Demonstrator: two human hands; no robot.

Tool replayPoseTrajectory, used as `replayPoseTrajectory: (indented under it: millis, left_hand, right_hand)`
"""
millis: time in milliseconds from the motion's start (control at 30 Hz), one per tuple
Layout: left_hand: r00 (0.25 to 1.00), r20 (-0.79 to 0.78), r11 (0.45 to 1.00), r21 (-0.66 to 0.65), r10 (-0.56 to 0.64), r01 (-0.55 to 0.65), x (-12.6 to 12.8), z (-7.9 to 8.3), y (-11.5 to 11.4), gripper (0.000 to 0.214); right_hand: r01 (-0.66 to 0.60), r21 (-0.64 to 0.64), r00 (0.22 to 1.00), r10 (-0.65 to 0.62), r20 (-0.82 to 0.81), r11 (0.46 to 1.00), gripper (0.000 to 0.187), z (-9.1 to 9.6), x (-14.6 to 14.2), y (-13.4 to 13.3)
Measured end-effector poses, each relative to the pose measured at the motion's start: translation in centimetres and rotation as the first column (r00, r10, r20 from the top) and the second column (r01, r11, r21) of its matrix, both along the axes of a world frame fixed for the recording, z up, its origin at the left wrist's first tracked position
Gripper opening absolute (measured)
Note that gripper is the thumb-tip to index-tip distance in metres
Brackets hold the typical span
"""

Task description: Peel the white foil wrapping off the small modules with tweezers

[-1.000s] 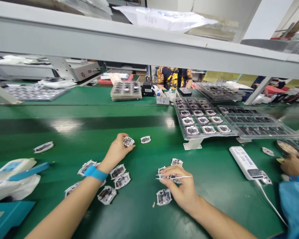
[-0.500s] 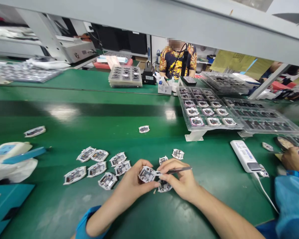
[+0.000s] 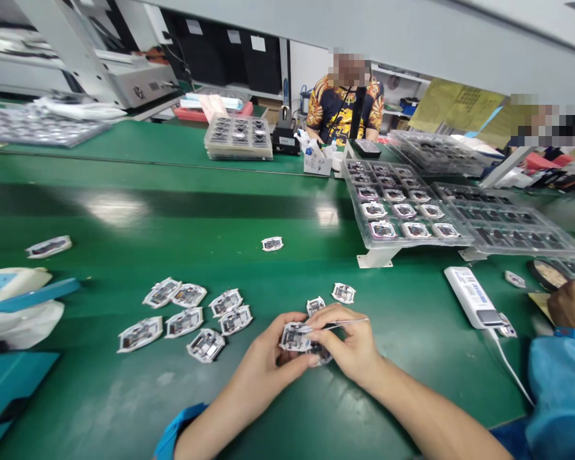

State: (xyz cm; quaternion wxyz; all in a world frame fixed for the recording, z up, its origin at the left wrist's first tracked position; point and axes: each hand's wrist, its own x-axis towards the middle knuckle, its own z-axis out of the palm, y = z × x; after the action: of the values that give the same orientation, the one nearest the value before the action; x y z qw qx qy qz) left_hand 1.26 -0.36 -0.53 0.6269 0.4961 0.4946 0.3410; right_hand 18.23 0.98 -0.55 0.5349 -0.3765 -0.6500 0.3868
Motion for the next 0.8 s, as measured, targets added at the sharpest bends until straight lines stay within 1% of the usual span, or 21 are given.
replayPoseTrajectory:
  millis: [100,200,267,400,500,600,667,800]
  left_hand:
    - [0.999,0.006,0.999,0.017,0.047,-0.047,-0.01,0.14,0.05,0.038]
    - [0.997,0.009,0.997,-0.013,0.073,-0.073,-0.09,0.19,0.3,0.033]
    - [0.996,0.026,0.996,-0.031,0.087,-0.086,-0.15,0.14,0.43,0.034]
    - [0.992,0.011,0.991,-0.053,0.127,-0.126,-0.32,0.06,0.45,0.041]
    - [0.988,-0.001,0.986,-0.068,0.152,-0.152,-0.4,0.12,0.38,0.045]
    - [0.987,0.018,0.985,-0.073,0.161,-0.159,-0.29,0.24,0.26,0.04]
    - [0.986,0.047,0.984,-0.09,0.16,-0.155,-0.14,0.34,0.14,0.038]
    - [0.975,0.139,0.975,-0.161,0.175,-0.152,0.09,0.55,0.01,0.038]
  right_hand:
    - [0.012,0.008,1.0,-0.012,-0.008,1.0,0.002,0.07,0.07,0.03]
    - [-0.003,-0.02,1.0,0.003,-0.017,1.0,0.002,0.14,0.1,0.08]
    - [-0.005,-0.082,0.999,0.001,-0.049,0.997,0.002,0.1,0.09,0.1]
    - [0.004,-0.224,0.991,-0.034,-0.13,0.974,0.011,-0.1,0.1,0.12]
    - [-0.009,-0.256,0.991,-0.026,-0.133,0.967,0.013,-0.2,0.06,0.12]
    - [-0.019,-0.268,0.991,-0.018,-0.135,0.963,0.013,-0.21,0.01,0.14]
    - [-0.026,-0.298,0.987,-0.023,-0.159,0.954,0.015,-0.17,0.01,0.24]
    - [-0.079,-0.413,0.977,-0.011,-0.211,0.907,0.025,-0.03,0.14,0.58]
